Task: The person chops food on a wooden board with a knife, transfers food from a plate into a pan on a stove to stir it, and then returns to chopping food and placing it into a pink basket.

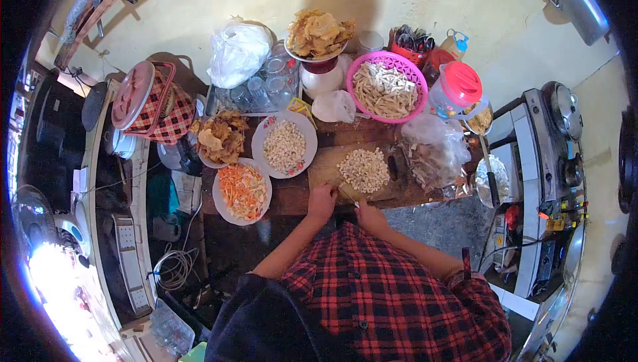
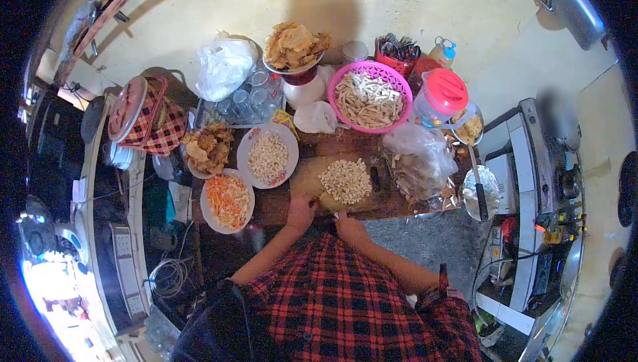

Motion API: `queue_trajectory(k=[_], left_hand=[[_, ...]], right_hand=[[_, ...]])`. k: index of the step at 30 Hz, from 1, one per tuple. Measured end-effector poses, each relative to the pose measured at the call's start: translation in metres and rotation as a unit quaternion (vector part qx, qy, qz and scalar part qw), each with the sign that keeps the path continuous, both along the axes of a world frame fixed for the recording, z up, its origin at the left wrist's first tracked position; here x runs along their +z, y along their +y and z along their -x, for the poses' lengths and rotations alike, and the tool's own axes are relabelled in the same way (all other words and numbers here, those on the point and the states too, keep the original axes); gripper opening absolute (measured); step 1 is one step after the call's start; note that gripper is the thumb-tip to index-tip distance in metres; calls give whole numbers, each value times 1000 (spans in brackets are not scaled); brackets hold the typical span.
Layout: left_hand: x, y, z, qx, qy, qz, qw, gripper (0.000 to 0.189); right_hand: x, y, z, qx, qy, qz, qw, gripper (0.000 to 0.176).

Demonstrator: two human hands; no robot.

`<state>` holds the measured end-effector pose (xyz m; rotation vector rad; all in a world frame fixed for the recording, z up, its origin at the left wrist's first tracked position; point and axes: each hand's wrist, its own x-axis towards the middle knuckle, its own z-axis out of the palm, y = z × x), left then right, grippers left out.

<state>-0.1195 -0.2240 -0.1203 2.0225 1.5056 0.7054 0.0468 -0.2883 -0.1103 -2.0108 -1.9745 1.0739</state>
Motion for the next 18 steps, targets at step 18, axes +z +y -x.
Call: queue_trajectory(k=[18], left_hand=[[0,-8,10,37,-4,-5,999,13]], right_hand=[[2,2,7,10,-35,18,999,30]])
